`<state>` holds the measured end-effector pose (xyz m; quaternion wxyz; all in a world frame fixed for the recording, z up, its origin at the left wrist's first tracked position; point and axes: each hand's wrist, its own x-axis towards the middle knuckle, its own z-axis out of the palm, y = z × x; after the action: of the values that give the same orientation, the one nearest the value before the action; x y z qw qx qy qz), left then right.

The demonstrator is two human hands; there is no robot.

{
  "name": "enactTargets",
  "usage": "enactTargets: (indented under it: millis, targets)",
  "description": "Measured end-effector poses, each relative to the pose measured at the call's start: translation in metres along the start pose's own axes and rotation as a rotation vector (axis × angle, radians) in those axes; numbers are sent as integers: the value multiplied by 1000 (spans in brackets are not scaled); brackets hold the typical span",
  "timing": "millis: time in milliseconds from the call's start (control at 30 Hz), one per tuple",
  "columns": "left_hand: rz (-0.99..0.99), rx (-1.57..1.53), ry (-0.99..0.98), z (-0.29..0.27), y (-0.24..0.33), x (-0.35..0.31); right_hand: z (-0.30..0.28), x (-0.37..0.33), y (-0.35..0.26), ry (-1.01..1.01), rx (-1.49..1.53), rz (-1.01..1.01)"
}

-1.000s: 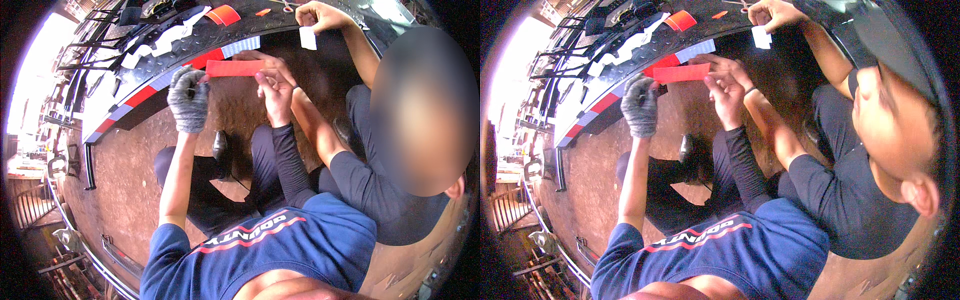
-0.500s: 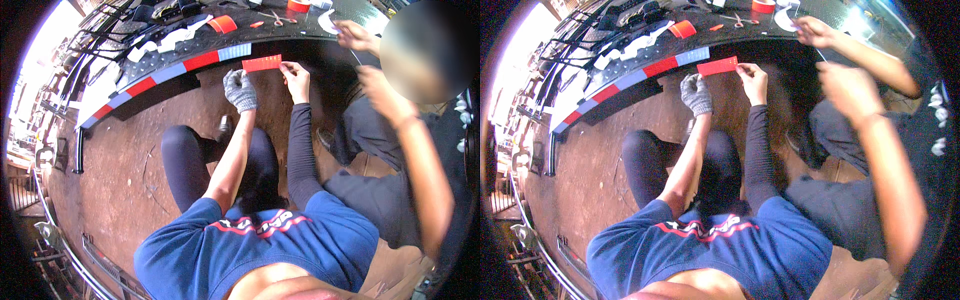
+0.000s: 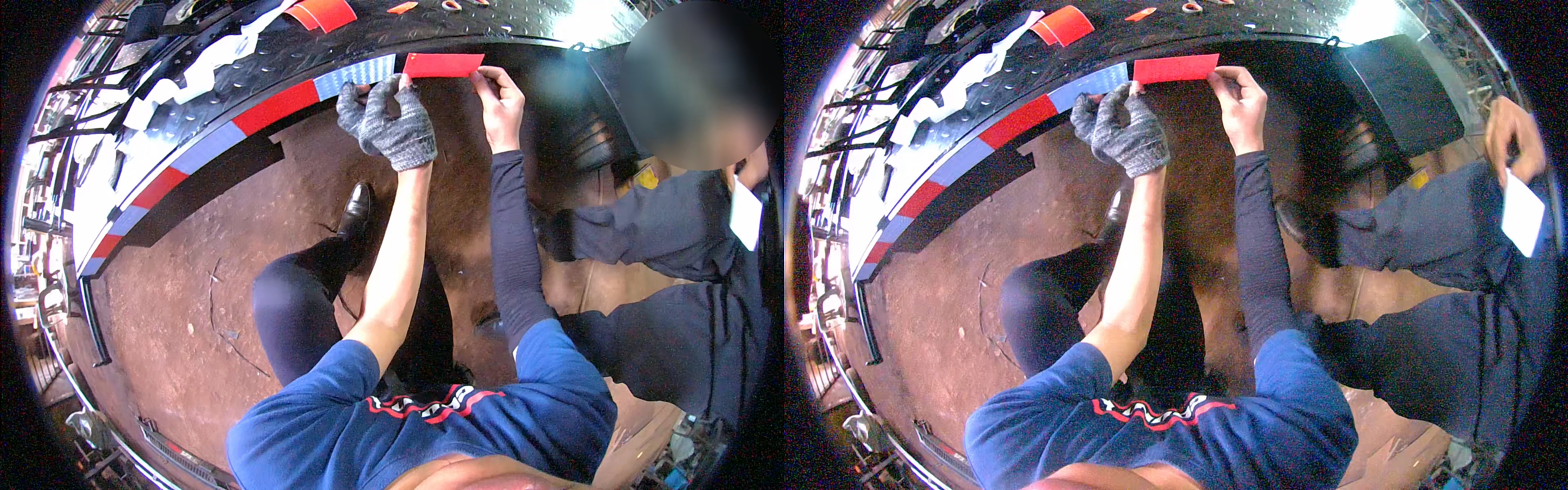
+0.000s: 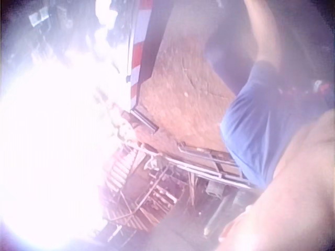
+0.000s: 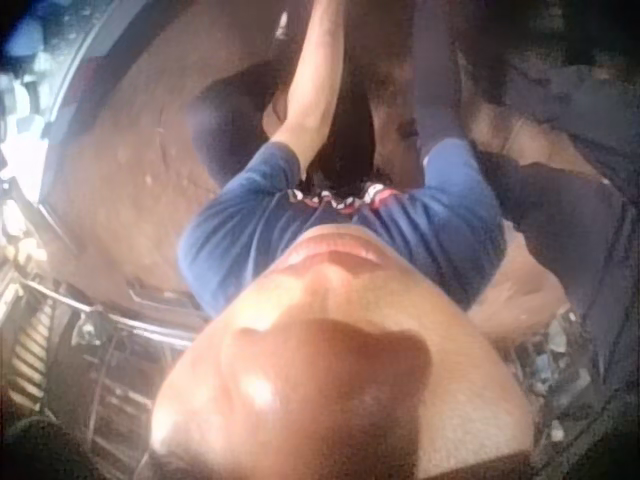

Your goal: The person applies red and white reflective tape strips to the edge of a metal workbench. They peel backing from the tape, align the strips, and press them down along the bench edge while another person works nearby.

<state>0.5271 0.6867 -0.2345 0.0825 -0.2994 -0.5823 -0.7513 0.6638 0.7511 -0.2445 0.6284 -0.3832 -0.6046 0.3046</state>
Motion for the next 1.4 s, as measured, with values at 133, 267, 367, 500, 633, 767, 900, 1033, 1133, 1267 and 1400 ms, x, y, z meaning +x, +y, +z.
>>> enactTargets:
  millis: [133,267,367,500,633,767,900,1033,1133,1267,1400]
  targets:
    - [-24,-30,-16,7,-5,-1,3,5,5,17,34,-20]
    - [-61,13,-13,7,-12,-3,0,11,3,-19,-41,-60]
    - [10,27,17,7,-22,-2,7,12,1,-29,-67,-81]
    - [36,10,9,8,-28,-5,5,13,13,-15,-6,-116]
    - [81,19,11,7,-25,-1,8,12,17,7,35,-124]
    - [106,18,17,8,-30,-1,10,12,21,19,50,-114]
    - [182,120,41,6,-29,1,14,9,19,24,71,-104]
    - [-214,-82,-108,12,-23,-10,5,7,17,70,12,-63]
    - [-191,-115,-135,9,-22,-4,7,7,26,66,-40,-93]
    - [-47,-172,-58,12,-28,-2,11,7,29,60,16,-113]
    - [128,38,-8,11,-26,0,10,4,26,60,4,-61]
